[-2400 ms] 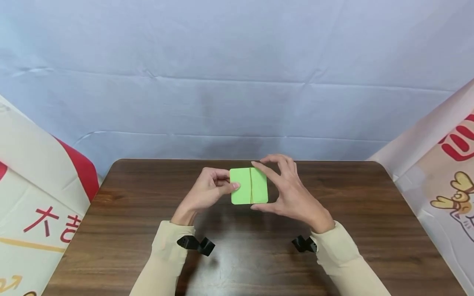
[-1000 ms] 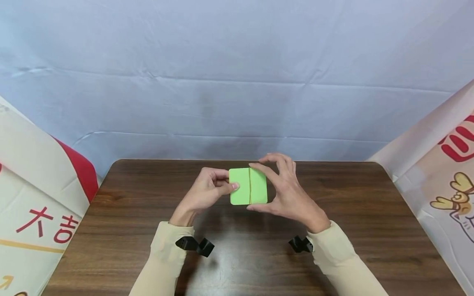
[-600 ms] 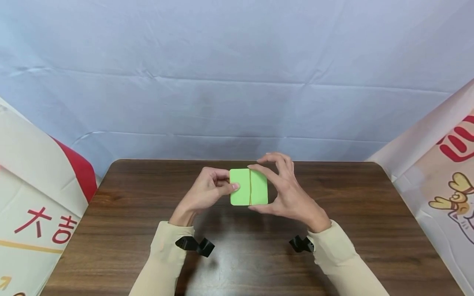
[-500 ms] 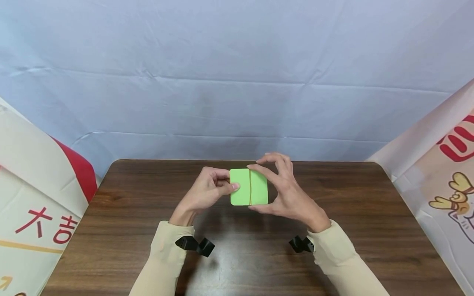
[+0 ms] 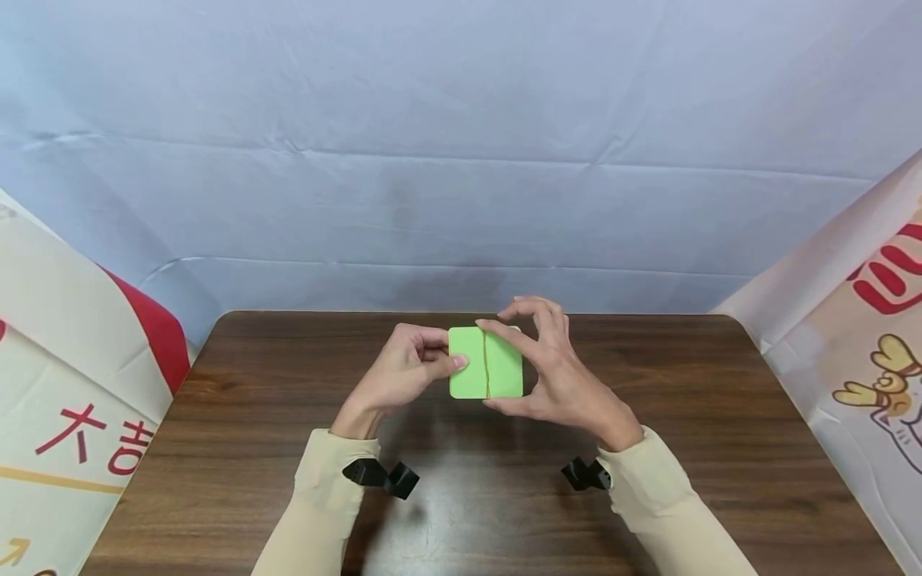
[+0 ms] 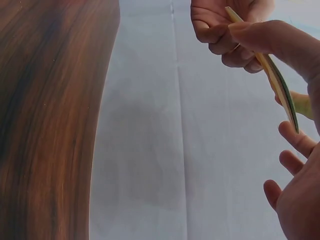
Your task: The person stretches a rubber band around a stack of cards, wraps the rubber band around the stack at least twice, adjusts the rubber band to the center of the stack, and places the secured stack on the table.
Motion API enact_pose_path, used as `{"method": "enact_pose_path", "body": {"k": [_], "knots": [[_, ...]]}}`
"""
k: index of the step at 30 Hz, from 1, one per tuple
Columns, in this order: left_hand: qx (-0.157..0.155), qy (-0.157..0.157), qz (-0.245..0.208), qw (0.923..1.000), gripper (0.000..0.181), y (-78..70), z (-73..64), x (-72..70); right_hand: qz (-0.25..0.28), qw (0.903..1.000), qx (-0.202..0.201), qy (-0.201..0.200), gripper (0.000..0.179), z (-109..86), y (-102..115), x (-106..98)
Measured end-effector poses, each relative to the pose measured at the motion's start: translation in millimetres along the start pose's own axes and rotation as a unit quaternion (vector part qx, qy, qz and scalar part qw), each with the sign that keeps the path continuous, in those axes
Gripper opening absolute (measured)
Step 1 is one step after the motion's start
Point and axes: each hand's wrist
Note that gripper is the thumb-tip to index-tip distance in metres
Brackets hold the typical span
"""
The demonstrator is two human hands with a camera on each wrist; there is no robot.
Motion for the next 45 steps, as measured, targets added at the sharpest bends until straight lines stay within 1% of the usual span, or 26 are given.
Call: {"method": "enact_pose_path", "body": {"k": [7, 16, 24, 30, 38, 43, 45], "knots": [[-0.016, -0.003, -0.004, 0.9999, 0.015, -1.2, -0.2, -0.5, -0.016, 0.9998, -0.007, 0.002, 0.098, -0.5, -1.7, -1.9], [-0.015, -0.006, -0.013, 0.9998, 0.017, -2.5, -1.2, 0.6, -0.015, 0.9996, -0.016, -0.015, 0.095, 2.6, -1.3, 1.1], [-0.031, -0.012, -0.014, 0.9993, 0.017, -1.0, -2.6, 0.1, -0.023, 0.9996, -0.015, -0.001, 0.097, 2.7, 0.1, 1.4], [-0.031, -0.011, -0.012, 0.9994, 0.018, -0.6, -1.9, -0.2, -0.026, 0.9996, -0.012, 0.003, 0.094, 2.1, -0.5, 1.3], [-0.034, -0.01, -0.011, 0.9993, 0.018, -1.2, -1.2, -0.8, -0.03, 0.9994, -0.013, 0.006, 0.098, 1.0, -1.8, 1.7], [-0.049, -0.013, -0.006, 0.9987, 0.017, -0.5, -1.2, -2.5, -0.037, 0.9993, -0.005, 0.009, 0.105, -2.6, -4.4, 0.1], [-0.058, -0.015, -0.005, 0.9982, 0.016, 0.1, -1.3, -3.5, -0.041, 0.9991, 0.0, 0.01, 0.105, -4.5, -6.1, -0.7]]}}
Point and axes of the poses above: each hand's wrist, its own z-axis towards the middle knuckle, its own x-axis out of the palm, y = z × x, and after that the axes turned 8 degrees about -x, right-handed
